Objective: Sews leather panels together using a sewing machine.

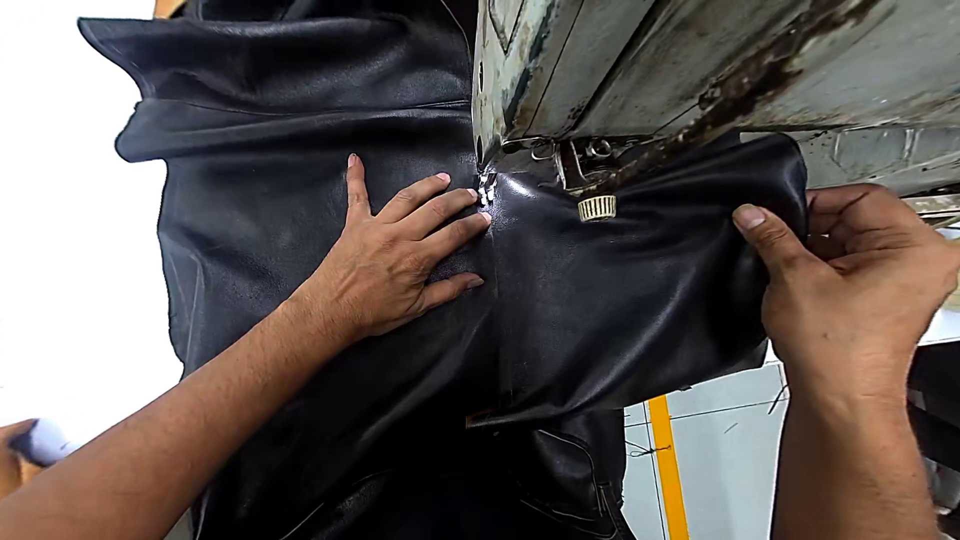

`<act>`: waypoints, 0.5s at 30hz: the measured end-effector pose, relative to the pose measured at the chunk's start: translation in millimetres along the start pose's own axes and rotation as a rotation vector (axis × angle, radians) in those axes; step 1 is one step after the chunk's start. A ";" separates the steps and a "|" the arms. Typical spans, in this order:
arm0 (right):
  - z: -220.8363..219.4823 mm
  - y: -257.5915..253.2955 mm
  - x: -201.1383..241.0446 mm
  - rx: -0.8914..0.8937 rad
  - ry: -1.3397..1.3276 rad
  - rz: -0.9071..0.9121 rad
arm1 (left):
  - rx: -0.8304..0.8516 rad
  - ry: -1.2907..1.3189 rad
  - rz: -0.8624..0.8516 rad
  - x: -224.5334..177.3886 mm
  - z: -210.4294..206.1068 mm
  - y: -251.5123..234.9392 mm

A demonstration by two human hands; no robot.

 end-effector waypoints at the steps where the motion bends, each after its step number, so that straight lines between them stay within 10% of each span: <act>1: -0.7 -3.2 0.6 -0.001 0.003 -0.001 | 0.001 -0.007 0.002 1.4 0.4 -1.3; 9: -13.2 -12.5 0.6 0.002 -0.015 0.047 | 0.056 -0.054 0.051 -4.2 5.4 -5.7; 15: 11.6 129.9 -46.0 -0.205 -0.225 -0.116 | -0.097 0.223 0.163 -98.1 16.3 81.0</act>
Point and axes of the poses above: each hand's wrist, its own y-axis away from the middle knuckle, its own z-axis out of the back of the hand, x = y × z, the point moved 5 cm from there along -y, towards the middle knuckle, and after that the axes turned 11 degrees about y, right-handed, at the moved point
